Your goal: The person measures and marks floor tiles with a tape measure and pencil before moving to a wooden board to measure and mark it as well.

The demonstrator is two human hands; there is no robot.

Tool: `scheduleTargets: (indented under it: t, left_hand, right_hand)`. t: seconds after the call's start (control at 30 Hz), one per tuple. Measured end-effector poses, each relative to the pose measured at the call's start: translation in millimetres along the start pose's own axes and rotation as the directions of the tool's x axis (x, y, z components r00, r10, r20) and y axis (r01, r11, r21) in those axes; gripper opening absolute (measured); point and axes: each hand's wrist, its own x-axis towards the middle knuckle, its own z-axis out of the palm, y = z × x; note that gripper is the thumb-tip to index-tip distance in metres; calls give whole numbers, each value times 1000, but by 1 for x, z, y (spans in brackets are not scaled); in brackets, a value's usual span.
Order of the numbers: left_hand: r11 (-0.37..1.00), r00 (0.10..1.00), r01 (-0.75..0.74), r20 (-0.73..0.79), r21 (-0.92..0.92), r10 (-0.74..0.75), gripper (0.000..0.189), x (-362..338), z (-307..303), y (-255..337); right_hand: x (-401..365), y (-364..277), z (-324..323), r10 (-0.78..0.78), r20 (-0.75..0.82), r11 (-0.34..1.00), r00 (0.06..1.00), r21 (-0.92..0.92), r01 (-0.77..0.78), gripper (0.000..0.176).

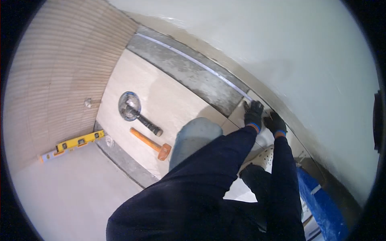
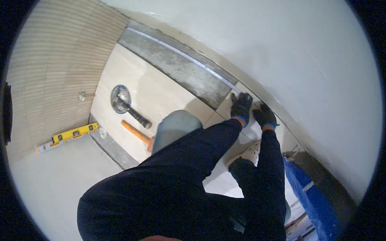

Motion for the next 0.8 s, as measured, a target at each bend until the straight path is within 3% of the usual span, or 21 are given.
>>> scheduleTargets:
  t: [0.03, 0.1, 0.17, 0.2, 0.27, 0.3, 0.33, 0.4, 0.43, 0.5, 0.53, 0.6, 0.67, 0.7, 0.73, 0.8]
  left_hand:
    - [999, 996, 16, 86, -43, -12, 55, -4, -13, -3]
    - [995, 984, 57, 172, -86, -42, 56, -13, -38, -4]
    - [985, 929, 129, 363, -117, -79, 59, -21, -45, -2]
    - [984, 928, 141, 361, -109, -93, 59, -25, -44, -3]
    - [953, 886, 249, 437, -174, -152, 63, -27, -13, 1]
    - [935, 930, 313, 252, -165, -267, 62, -11, 84, 26]
    - [934, 929, 320, 245, -159, -276, 62, -16, 64, 16]
    - [993, 876, 33, 482, -113, 25, 59, -38, -25, -5]
    - [994, 875, 30, 484, -106, 26, 59, -41, -51, -7]
    - [952, 892, -99, 398, -291, 214, 57, -46, -81, -6]
    - [962, 956, -44, 270, -268, 119, 58, -51, -83, 9]
    - [939, 955, -36, 266, -342, 133, 58, -65, -131, 23]
    - [914, 962, -142, 165, -381, 218, 59, -81, -152, 43]
    - [911, 959, -148, 168, -386, 227, 59, -88, -177, 40]
    - [862, 928, -214, 181, -460, 327, 56, -100, -205, 27]
    - [776, 868, -290, 188, -560, 460, 52, -99, -210, 34]
  right_hand:
    - [-8, -14, -14, 125, 103, 992, 987, -8, -124, 58]
    - [-25, -28, -19, 114, 78, 993, 990, 21, -116, 47]
    - [-27, -28, -7, 15, 111, 999, 994, -31, -11, 42]
    - [-28, -25, 1, -62, 142, 994, 988, -83, 75, 38]
    - [-43, -33, 10, -81, 82, 992, 993, -86, 88, 30]
    - [-45, -25, 23, -193, 82, 979, 978, -52, 197, 30]
    - [-44, -22, 29, -299, 76, 954, 951, -19, 301, 31]
    - [-46, -24, 31, -339, 75, 940, 938, -23, 341, 30]
    - [-47, -26, 30, -348, 80, 936, 934, -28, 351, 30]
    - [-48, -28, 29, -350, 84, 934, 933, -39, 354, 29]
    - [-48, -30, 26, -356, 80, 932, 931, -45, 360, 29]
    - [-52, -27, 27, -356, 80, 932, 931, -44, 360, 29]
    - [-54, -26, 28, -369, 81, 926, 926, -46, 374, 28]
    - [-54, -26, 29, -376, 81, 924, 923, -50, 380, 28]
    - [-55, -24, 31, -383, 83, 920, 920, -55, 388, 28]
    - [-54, -22, 33, -387, 89, 917, 918, -64, 393, 27]
